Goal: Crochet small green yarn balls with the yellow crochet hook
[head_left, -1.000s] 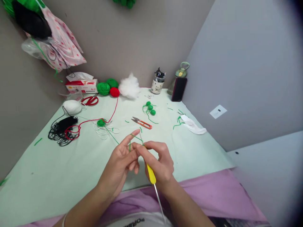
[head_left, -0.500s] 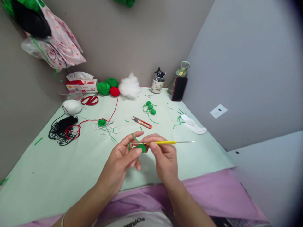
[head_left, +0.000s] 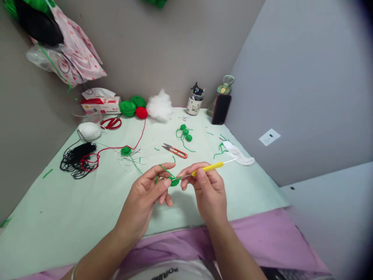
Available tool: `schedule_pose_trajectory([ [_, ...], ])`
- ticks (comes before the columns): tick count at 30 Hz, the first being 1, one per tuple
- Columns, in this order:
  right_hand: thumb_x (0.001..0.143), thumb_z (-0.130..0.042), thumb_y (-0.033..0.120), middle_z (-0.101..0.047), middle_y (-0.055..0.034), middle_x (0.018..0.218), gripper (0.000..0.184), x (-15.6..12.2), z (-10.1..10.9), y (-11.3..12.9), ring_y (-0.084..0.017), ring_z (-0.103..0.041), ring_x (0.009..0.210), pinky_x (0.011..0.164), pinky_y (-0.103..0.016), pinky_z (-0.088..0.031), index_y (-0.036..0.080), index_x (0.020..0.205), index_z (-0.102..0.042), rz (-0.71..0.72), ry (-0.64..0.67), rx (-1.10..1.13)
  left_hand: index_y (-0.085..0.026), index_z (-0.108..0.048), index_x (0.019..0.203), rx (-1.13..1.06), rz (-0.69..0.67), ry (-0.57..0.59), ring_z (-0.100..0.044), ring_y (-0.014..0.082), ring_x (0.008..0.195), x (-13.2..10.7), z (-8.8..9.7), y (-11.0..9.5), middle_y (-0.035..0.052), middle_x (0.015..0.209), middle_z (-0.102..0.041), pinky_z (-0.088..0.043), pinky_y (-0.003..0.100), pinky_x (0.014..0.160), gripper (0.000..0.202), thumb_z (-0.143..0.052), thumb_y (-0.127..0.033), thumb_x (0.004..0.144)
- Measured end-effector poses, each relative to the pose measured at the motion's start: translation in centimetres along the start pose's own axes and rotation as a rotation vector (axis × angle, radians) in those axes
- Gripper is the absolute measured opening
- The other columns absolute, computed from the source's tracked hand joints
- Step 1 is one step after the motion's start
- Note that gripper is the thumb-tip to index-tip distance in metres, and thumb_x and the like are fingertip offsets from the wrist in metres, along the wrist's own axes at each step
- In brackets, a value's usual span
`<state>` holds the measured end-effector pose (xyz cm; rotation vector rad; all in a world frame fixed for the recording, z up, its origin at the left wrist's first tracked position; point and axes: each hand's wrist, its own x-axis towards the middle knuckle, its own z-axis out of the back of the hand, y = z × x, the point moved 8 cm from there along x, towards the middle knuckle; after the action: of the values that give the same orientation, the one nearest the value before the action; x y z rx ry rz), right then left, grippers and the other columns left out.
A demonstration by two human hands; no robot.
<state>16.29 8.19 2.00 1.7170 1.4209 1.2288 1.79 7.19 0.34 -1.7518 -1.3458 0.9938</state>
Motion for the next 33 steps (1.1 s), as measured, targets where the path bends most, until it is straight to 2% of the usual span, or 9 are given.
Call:
schedule_pose_trajectory([
  [7,0.106,-0.051,0.026,-0.077,-0.003,0.095,0.024,-1.1,-0.3,2.1,-0.014,-0.072,0.074,0.071,-0.03,-0.061,0.024,0.101,-0.074,0.166,-0.01,-0.309,-0.027,-0.079,0.114,0.082,-0.052,-0.028,-0.051,0.0044,0.056,0.1,0.6,-0.1,-0.0045,0.082,-0.056,-0.055,0.02,0.061,0.026,-0.079,-0.027,0.088],
  [12,0.101,-0.052,0.01,-0.076,-0.0059,0.101,0.032,-2.5,-1.9,3.7,-0.019,-0.071,0.088,0.077,-0.034,-0.059,0.027,0.123,-0.069,0.507,0.109,-0.658,-0.027,-0.077,0.117,0.161,-0.104,-0.055,-0.063,0.0074,0.061,0.1,0.7,-0.2,-0.005,0.078,-0.06,-0.054,0.019,0.062,0.031,-0.081,-0.025,0.086],
  [16,0.095,-0.061,0.007,-0.075,-0.0092,0.108,0.043,-3.4,-3.1,3.6,-0.024,-0.072,0.099,0.079,-0.036,-0.06,0.031,0.129,-0.071,0.7,0.16,-0.951,-0.024,-0.073,0.124,-0.022,-0.002,-0.009,-0.044,0.0003,0.046,0.2,-0.1,0.0,-0.005,0.083,-0.062,-0.045,0.014,0.045,0.043,-0.085,-0.025,0.082],
  [18,0.095,-0.061,0.008,-0.074,-0.0087,0.11,0.043,-3.1,-2.9,3.6,-0.023,-0.072,0.1,0.08,-0.036,-0.06,0.033,0.128,-0.072,0.667,0.133,-0.906,-0.019,-0.073,0.124,-0.147,0.121,0.039,-0.028,-0.0013,0.042,0.3,-0.5,0.5,-0.0075,0.073,-0.055,-0.037,0.011,0.039,0.044,-0.085,-0.022,0.081],
  [20,0.099,-0.058,0.01,-0.074,-0.0065,0.102,0.036,-2.2,-1.8,3.5,-0.021,-0.071,0.092,0.078,-0.036,-0.06,0.032,0.122,-0.074,0.529,0.056,-0.712,-0.014,-0.075,0.12,-0.228,0.2,0.05,-0.019,-0.0003,0.043,0.5,-0.6,0.7,-0.0107,0.062,-0.044,-0.032,0.009,0.036,0.041,-0.085,-0.018,0.08],
  [22,0.102,-0.055,0.016,-0.073,-0.0041,0.09,0.027,-1.2,-0.7,3.1,-0.018,-0.069,0.078,0.072,-0.035,-0.058,0.029,0.11,-0.077,0.367,-0.017,-0.468,-0.013,-0.076,0.117,-0.254,0.198,0.038,-0.017,0.0007,0.044,0.7,-0.3,0.5,-0.0121,0.058,-0.038,-0.031,0.008,0.036,0.039,-0.085,-0.015,0.08],
  [25,0.103,-0.058,0.025,-0.072,-0.004,0.09,0.021,-0.3,-0.6,2.3,-0.016,-0.065,0.07,0.065,-0.033,-0.056,0.027,0.099,-0.079,0.242,-0.012,-0.286,-0.017,-0.078,0.115,-0.206,0.154,0.059,-0.021,-0.0005,0.043,0.7,-0.4,0.2,-0.0101,0.062,-0.045,-0.033,0.008,0.037,0.035,-0.084,-0.017,0.081],
  [30,0.101,-0.06,0.019,-0.077,-0.0042,0.099,0.025,-0.8,-1.4,2.2,-0.019,-0.07,0.086,0.073,-0.035,-0.058,0.032,0.111,-0.078,0.317,0.026,-0.484,-0.021,-0.079,0.114,-0.085,0.059,0.032,-0.035,-0.0016,0.044,0.4,-0.8,0.2,-0.0042,0.084,-0.06,-0.046,0.013,0.044,0.034,-0.085,-0.024,0.081],
  [33,0.097,-0.061,0.012,-0.077,-0.0068,0.109,0.035,-1.8,-2.4,3.0,-0.022,-0.072,0.094,0.076,-0.037,-0.059,0.034,0.12,-0.076,0.5,0.074,-0.733,-0.022,-0.077,0.12,-0.119,0.052,0.0,-0.034,-0.0001,0.045,0.4,-0.7,0.4,-0.0067,0.074,-0.055,-0.047,0.014,0.046,0.041,-0.086,-0.024,0.081],
])
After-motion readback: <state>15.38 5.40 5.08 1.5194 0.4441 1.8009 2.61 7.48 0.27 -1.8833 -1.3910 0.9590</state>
